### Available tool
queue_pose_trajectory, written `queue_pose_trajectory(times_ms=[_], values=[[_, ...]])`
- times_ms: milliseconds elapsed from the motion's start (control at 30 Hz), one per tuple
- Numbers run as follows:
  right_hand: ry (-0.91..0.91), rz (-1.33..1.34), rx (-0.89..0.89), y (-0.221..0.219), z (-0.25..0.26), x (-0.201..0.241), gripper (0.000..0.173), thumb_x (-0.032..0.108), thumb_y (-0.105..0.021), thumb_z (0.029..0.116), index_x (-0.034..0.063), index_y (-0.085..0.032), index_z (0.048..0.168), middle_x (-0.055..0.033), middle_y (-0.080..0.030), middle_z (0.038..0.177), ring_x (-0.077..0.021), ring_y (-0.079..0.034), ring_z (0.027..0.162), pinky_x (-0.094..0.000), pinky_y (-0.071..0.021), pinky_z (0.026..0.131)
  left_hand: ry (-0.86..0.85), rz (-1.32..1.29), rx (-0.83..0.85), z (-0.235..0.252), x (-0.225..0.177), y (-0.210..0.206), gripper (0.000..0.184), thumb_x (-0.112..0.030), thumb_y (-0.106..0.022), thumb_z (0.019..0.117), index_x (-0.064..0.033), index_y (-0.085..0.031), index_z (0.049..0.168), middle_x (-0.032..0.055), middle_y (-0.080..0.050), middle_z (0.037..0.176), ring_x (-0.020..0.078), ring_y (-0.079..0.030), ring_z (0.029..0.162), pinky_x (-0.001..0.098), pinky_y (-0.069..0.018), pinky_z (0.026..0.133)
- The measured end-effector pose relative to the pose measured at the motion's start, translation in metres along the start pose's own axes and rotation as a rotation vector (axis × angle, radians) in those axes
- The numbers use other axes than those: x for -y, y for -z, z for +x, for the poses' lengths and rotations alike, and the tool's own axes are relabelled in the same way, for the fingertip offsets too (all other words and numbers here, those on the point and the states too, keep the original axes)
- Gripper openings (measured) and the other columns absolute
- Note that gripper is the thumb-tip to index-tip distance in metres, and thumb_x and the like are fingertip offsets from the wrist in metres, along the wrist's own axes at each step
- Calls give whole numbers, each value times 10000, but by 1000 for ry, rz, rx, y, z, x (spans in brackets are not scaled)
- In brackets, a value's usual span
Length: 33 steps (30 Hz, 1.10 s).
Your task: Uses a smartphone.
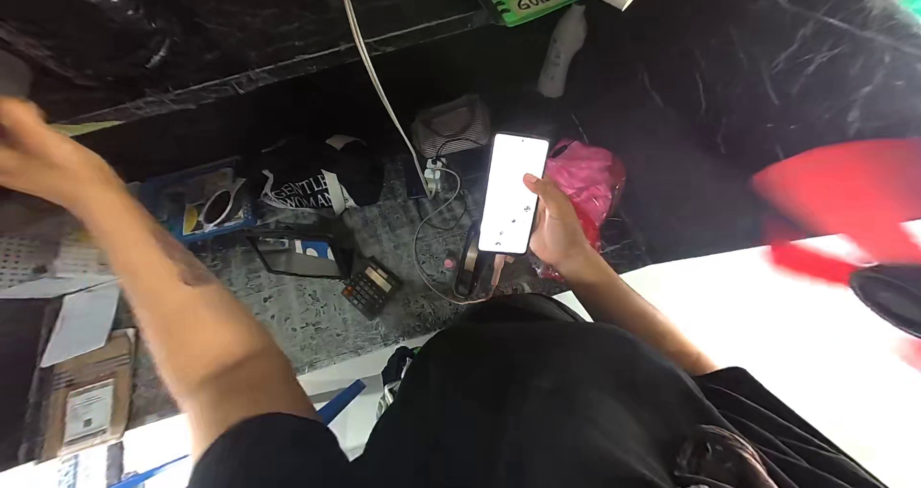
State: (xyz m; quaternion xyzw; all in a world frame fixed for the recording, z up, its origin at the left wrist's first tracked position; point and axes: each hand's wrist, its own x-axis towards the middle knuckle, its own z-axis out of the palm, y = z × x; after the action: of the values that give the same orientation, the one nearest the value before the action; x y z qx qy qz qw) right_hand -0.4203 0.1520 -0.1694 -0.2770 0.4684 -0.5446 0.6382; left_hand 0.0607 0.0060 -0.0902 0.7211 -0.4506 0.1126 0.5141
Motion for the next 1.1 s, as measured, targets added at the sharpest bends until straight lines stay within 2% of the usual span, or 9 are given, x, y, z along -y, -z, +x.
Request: queue_pose_trajectory(times_ms=[100,167,333,533,600,667,733,933,1100], values=[[-29,-5,-104,-4,2,1,364,368,-551,1037,152,-555,1329,-46,-716,1090,-160,-723,949,-396,-626,820,-177,-435,-88,-80,43,-11,948,-194,-682,931,192,-67,1541,359,-178,1618,353,-271,1516,386,-286,1233],[-31,24,-153,-2,12,-3,337,291,-573,1044,80,-569,1307,-79,-720,1061,-176,-728,936,-394,-630,823,-112,-525,52,-155,43,-15,1006,-203,-666,946,95,53,1584,286,-109,1664,293,-250,1528,372,-315,1207],[-53,-46,-178,-2,27,-9,333,278,-611,1023,57,-603,1272,-87,-720,1052,-173,-720,943,-385,-621,839,263,-606,434,-275,5,-21,973,-172,-683,903,-10,-37,1613,203,-306,1620,225,-441,1423,383,-459,1113],[-108,35,-110,-8,34,-15,376,376,-468,1066,104,-574,1303,-70,-705,1126,-180,-699,1033,-425,-598,895,185,-747,1011,-327,-58,0,983,-403,-771,847,-69,-229,1597,123,-473,1544,227,-507,1381,439,-499,1079],[-111,30,-86,-9,32,-15,389,387,-453,1071,106,-570,1313,-68,-707,1140,-178,-701,1045,-425,-599,901,90,-784,1243,-338,-81,6,1005,-332,-789,841,-66,-198,1608,133,-582,1426,231,-608,1262,450,-550,1014],[-108,2,-29,-8,27,-15,408,398,-428,1075,116,-556,1341,-59,-699,1178,-172,-695,1067,-423,-597,912,76,-810,1375,-349,-101,6,1009,-194,-767,871,-80,-105,1625,109,-709,1154,183,-718,1008,410,-612,893],[-108,-30,11,-5,25,-16,415,396,-403,1081,118,-540,1357,-62,-689,1202,-174,-687,1085,-418,-590,924,160,-813,1369,-361,-117,4,981,-77,-703,878,-83,-69,1627,100,-749,1000,152,-741,859,369,-629,816],[-43,-137,140,9,23,-20,429,433,-380,1074,105,-509,1320,-65,-674,1185,-162,-677,1090,-407,-581,942,281,-794,1159,-387,-136,0,847,-23,-648,871,-39,-214,1598,91,-759,936,133,-742,789,331,-633,737],[100,-306,276,18,18,-24,492,302,-381,1073,60,-420,1500,-47,-641,1294,-100,-651,1144,-321,-562,998,344,-927,1039,-396,-134,-3,828,32,-619,833,-15,-237,1566,85,-746,877,149,-731,721,335,-632,667]])
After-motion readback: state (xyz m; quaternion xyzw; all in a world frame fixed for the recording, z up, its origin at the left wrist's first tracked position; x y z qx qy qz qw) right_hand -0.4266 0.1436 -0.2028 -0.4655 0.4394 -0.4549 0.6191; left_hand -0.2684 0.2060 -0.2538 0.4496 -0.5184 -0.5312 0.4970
